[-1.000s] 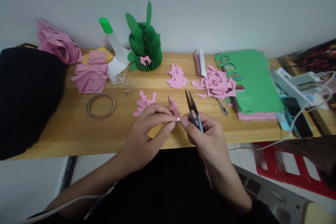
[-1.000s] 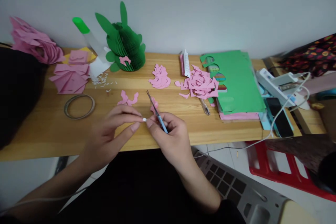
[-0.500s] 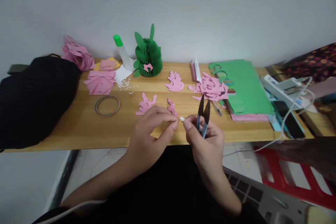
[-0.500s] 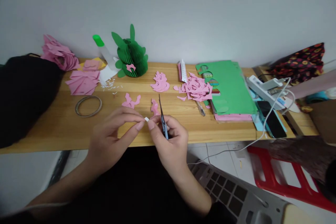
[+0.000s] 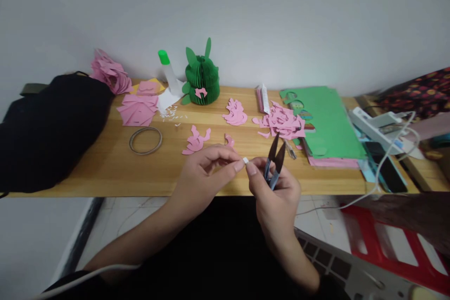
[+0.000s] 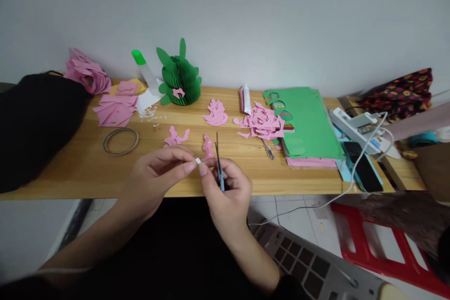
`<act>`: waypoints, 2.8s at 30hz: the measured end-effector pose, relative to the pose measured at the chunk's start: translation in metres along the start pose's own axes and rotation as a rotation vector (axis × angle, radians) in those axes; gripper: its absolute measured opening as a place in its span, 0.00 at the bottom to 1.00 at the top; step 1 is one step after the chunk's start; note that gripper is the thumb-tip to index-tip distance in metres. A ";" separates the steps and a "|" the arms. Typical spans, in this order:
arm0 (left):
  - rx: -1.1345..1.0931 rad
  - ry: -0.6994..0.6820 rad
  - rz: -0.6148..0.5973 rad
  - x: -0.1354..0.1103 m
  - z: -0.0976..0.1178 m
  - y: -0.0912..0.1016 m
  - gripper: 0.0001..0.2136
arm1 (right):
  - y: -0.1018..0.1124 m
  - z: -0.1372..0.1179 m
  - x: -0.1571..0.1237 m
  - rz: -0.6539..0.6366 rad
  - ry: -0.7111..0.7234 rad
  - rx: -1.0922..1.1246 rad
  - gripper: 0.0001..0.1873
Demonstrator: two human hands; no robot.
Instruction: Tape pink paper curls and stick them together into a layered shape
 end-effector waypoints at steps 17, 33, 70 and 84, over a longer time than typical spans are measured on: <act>-0.025 0.099 -0.012 0.003 -0.007 0.003 0.03 | -0.003 0.003 0.005 -0.064 -0.033 0.021 0.03; -0.012 0.144 0.040 0.009 -0.009 0.015 0.03 | 0.003 0.019 0.002 -0.110 -0.157 0.013 0.13; -0.056 0.209 0.105 0.025 -0.019 0.023 0.03 | -0.021 0.055 -0.001 -0.304 -0.480 0.174 0.29; -0.135 0.245 0.070 0.026 -0.026 0.025 0.03 | -0.019 0.055 0.002 -0.313 -0.433 0.124 0.28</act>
Point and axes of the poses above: each hand's wrist, its own x-axis towards the middle knuckle, its own y-axis out of the back of the hand, z = x × y, the point moved 9 cm from there along x, towards the middle knuckle, and after that the axes turned 11 degrees about -z, right-handed, at the moved point
